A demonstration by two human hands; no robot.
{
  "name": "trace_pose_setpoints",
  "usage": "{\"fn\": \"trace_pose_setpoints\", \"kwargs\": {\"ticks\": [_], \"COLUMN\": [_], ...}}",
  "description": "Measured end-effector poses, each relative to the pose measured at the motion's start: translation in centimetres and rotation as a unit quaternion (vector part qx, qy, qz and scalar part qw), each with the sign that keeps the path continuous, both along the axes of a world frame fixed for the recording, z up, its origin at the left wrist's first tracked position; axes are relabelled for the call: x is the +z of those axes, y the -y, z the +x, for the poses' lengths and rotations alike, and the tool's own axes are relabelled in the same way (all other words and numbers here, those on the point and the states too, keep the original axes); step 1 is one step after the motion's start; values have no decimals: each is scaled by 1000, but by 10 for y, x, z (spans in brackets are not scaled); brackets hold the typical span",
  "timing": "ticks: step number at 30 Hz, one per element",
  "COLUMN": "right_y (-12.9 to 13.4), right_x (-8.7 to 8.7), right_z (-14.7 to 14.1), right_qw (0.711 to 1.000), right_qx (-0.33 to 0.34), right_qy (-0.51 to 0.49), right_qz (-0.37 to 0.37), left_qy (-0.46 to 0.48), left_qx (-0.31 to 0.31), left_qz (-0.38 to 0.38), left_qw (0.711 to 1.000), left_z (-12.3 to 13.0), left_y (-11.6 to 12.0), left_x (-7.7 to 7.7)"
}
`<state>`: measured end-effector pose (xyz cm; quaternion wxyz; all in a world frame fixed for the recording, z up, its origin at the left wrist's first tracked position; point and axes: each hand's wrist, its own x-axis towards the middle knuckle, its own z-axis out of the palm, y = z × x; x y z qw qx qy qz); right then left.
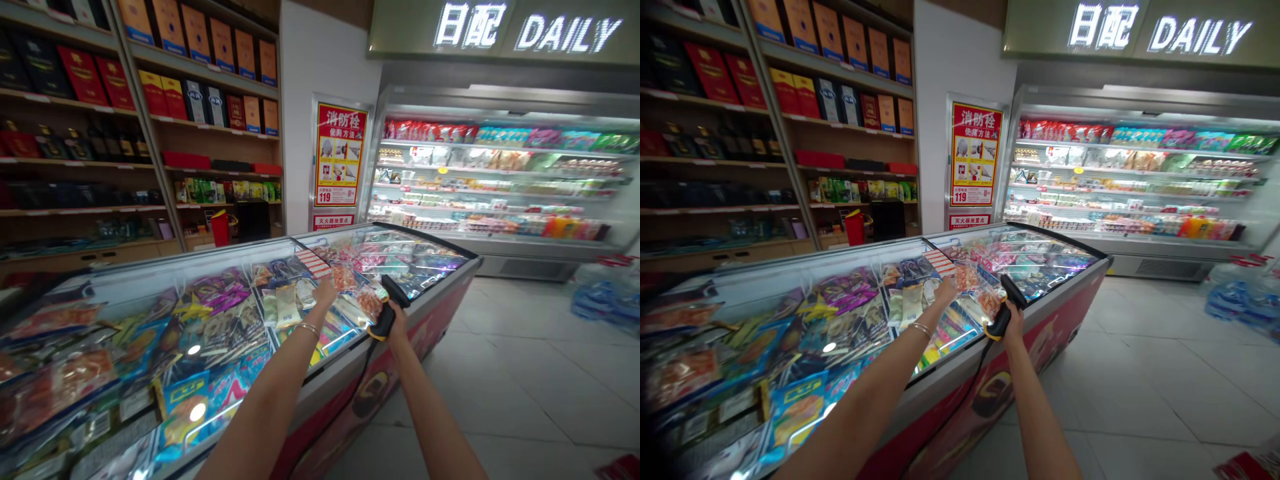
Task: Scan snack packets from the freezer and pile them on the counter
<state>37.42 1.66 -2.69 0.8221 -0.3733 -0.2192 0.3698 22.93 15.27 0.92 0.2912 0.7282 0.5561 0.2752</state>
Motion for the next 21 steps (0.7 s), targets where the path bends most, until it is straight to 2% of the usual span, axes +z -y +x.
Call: {"fn": "trace_pose_setpoints", "kwargs": {"ticks": [3,7,11,13,15,18,21], "right_y": [4,12,9,0,-14,-38,-57], "right_x": [9,23,35,38,38,34,27], "right_z": [-5,-33,-97,-136,-174,-219,-241], "right_qw": [1000,995,971,951,931,910,900], "right_qx": [17,91,218,294,356,412,434], "right_qy": [-13,-7,24,23,16,11,16], "right_qz": [-9,50,89,90,78,40,27], "left_qy": [18,60,148,206,229,212,159], "left_qx": [29,35,25,17,37,114,178], "left_qz": [-3,19,65,88,107,147,197], "left_qw": [999,997,987,974,967,959,951], "left_z": [-38,-113,-205,-247,-281,-314,-329], "left_y": [15,37,55,61,64,63,57], "left_x": [9,19,17,13,8,-1,-10]}}
